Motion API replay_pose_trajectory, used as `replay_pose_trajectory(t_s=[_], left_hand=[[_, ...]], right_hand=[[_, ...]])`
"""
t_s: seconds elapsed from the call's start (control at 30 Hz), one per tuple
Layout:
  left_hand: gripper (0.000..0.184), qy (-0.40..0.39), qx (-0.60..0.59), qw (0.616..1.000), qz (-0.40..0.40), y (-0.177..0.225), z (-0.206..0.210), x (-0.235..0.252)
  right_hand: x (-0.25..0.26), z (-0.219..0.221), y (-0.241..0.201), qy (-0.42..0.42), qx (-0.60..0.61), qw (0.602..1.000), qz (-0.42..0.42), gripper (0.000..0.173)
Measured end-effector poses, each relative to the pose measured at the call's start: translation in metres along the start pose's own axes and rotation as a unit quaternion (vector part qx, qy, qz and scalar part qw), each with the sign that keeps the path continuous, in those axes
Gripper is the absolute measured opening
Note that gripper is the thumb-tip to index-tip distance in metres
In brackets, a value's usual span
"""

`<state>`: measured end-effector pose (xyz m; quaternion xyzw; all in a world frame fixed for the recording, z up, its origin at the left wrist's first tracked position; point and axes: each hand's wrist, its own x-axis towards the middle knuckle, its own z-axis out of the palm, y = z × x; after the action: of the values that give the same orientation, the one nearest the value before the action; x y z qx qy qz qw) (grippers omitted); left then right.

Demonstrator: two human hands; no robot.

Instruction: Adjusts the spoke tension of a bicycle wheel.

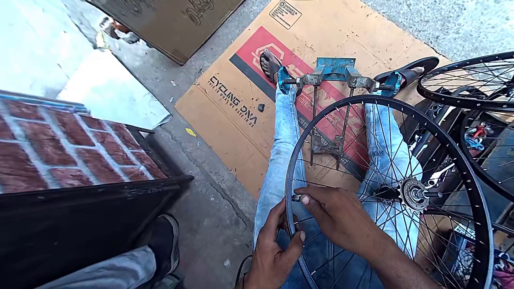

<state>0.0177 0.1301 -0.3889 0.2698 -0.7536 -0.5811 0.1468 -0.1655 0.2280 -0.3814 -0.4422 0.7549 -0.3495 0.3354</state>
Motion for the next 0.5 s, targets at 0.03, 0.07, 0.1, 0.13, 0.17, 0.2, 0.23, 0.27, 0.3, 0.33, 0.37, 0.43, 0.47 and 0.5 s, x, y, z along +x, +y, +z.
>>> replay_pose_trajectory(t_s=[0.03, 0.07, 0.1, 0.13, 0.17, 0.2, 0.23, 0.27, 0.3, 0.33, 0.37, 0.43, 0.47, 0.5], left_hand=[[0.068, -0.002, -0.007, 1.0, 0.003, 0.0, 0.001, -0.001], [0.067, 0.0, -0.015, 1.0, 0.003, 0.001, 0.002, -0.003], [0.067, 0.001, -0.022, 1.0, 0.003, 0.001, 0.003, -0.005], [0.067, 0.001, -0.028, 1.0, 0.003, 0.001, 0.004, -0.006], [0.067, 0.002, -0.032, 0.999, 0.003, 0.0, 0.004, -0.006], [0.067, 0.002, -0.033, 0.999, 0.005, -0.001, 0.004, -0.006], [0.067, 0.002, -0.032, 0.999, 0.005, -0.002, 0.004, -0.006], [0.067, 0.002, -0.03, 1.0, 0.003, -0.003, 0.003, -0.007], [0.068, 0.002, -0.026, 1.0, 0.001, -0.003, 0.002, -0.008], [0.068, 0.003, -0.023, 1.0, 0.0, -0.003, 0.002, -0.008], [0.068, 0.003, -0.021, 1.0, -0.001, -0.004, 0.002, -0.008], [0.07, -0.003, -0.021, 1.0, -0.001, -0.003, 0.002, -0.008], [0.071, -0.005, -0.018, 1.0, -0.001, -0.003, 0.002, -0.008], [0.071, -0.006, -0.013, 1.0, -0.001, -0.002, 0.002, -0.008]], right_hand=[[-0.001, -0.002, 0.002, -0.006, 0.019, 1.0, 0.009, 0.039], [-0.001, -0.003, 0.002, -0.016, 0.035, 0.999, 0.027, 0.037], [0.0, -0.005, 0.002, -0.032, 0.057, 0.997, 0.05, 0.035], [0.002, -0.008, 0.001, -0.051, 0.084, 0.992, 0.074, 0.031], [0.004, -0.011, 0.0, -0.067, 0.116, 0.986, 0.1, 0.026], [0.006, -0.013, -0.001, -0.078, 0.144, 0.979, 0.123, 0.02], [0.007, -0.012, -0.001, -0.081, 0.161, 0.973, 0.142, 0.015], [0.006, -0.008, -0.003, -0.071, 0.164, 0.971, 0.156, 0.011], [0.003, -0.003, -0.006, -0.047, 0.156, 0.973, 0.166, 0.009], [0.001, 0.003, -0.007, -0.014, 0.142, 0.974, 0.174, 0.01], [0.001, 0.007, -0.008, 0.018, 0.13, 0.974, 0.184, 0.018], [0.004, 0.008, -0.012, 0.04, 0.069, 0.977, 0.198, 0.052], [0.005, 0.011, -0.014, 0.056, 0.023, 0.98, 0.188, 0.06], [0.005, 0.017, -0.014, 0.08, -0.03, 0.983, 0.163, 0.056]])
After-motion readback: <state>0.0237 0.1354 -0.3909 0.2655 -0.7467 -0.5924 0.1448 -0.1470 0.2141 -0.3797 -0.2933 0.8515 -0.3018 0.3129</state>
